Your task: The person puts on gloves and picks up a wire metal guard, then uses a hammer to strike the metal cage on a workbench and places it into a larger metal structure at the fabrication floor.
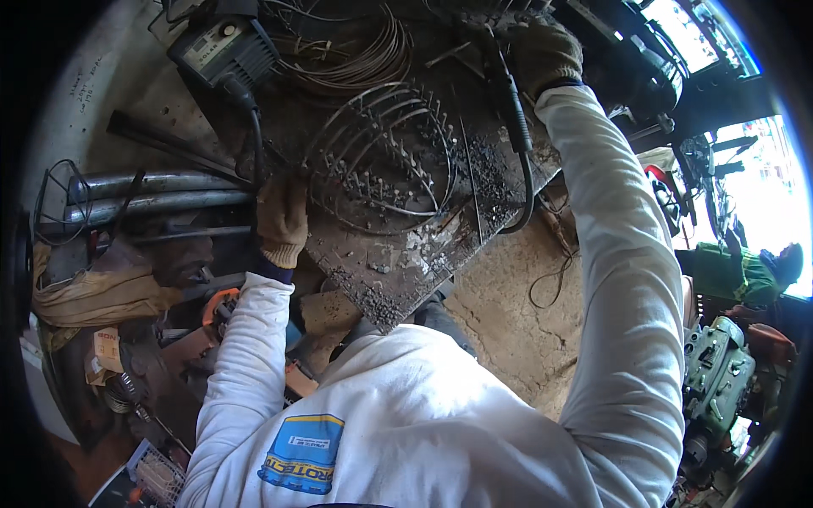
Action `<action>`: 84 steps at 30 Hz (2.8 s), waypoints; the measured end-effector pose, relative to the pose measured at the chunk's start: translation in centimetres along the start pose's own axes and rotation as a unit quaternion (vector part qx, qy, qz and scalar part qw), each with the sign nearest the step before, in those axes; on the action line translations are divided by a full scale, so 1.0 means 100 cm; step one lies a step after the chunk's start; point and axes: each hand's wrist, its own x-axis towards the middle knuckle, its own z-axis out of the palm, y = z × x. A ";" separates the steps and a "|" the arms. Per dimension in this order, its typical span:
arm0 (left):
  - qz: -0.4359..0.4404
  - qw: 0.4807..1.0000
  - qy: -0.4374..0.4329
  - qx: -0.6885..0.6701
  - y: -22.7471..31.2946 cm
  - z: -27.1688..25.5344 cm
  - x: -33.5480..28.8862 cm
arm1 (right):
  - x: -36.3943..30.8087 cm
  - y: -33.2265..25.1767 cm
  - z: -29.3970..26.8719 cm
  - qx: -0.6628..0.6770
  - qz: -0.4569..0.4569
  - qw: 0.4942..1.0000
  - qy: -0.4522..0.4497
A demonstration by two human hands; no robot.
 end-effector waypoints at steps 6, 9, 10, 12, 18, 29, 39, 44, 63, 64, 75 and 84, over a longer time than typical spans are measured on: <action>-0.012 0.999 0.032 0.009 -0.002 -0.006 0.001 | 0.030 -0.007 -0.036 0.043 -0.025 0.982 -0.180; -0.054 0.992 0.052 -0.098 0.007 0.000 0.014 | 0.054 0.075 0.030 0.052 -0.080 0.961 -0.260; -0.115 0.982 0.026 -0.148 0.009 -0.005 0.018 | 0.055 0.076 0.031 0.049 -0.140 0.953 -0.264; -0.178 0.965 0.002 -0.193 0.008 -0.010 0.017 | 0.059 0.077 0.027 0.045 -0.259 0.929 -0.262; -0.135 0.982 0.001 -0.133 0.007 -0.012 0.014 | 0.039 0.113 -0.001 0.187 -0.377 0.902 -0.098; -0.220 0.955 -0.018 -0.197 0.011 -0.013 0.020 | 0.062 0.104 -0.035 0.004 -0.277 0.897 -0.346; -0.207 0.958 -0.007 -0.198 0.009 -0.011 0.018 | 0.048 0.029 -0.095 -0.087 -0.210 0.925 -0.303; -0.197 0.959 0.010 -0.202 0.010 -0.008 0.019 | 0.028 0.018 -0.128 -0.103 -0.182 0.930 -0.303; -0.178 0.965 0.021 -0.194 0.006 -0.015 0.022 | -0.095 0.024 -0.120 -0.060 0.096 0.992 -0.049; -0.180 0.964 0.007 -0.195 0.005 -0.015 0.018 | -0.102 0.033 -0.121 -0.034 0.125 0.991 -0.039; -0.185 0.955 -0.022 -0.231 0.005 -0.019 0.022 | -0.277 -0.128 -0.193 0.864 0.321 0.388 -0.010; -0.136 0.968 -0.020 -0.210 -0.002 -0.008 0.014 | -0.332 -0.216 -0.228 0.782 0.454 0.403 -0.142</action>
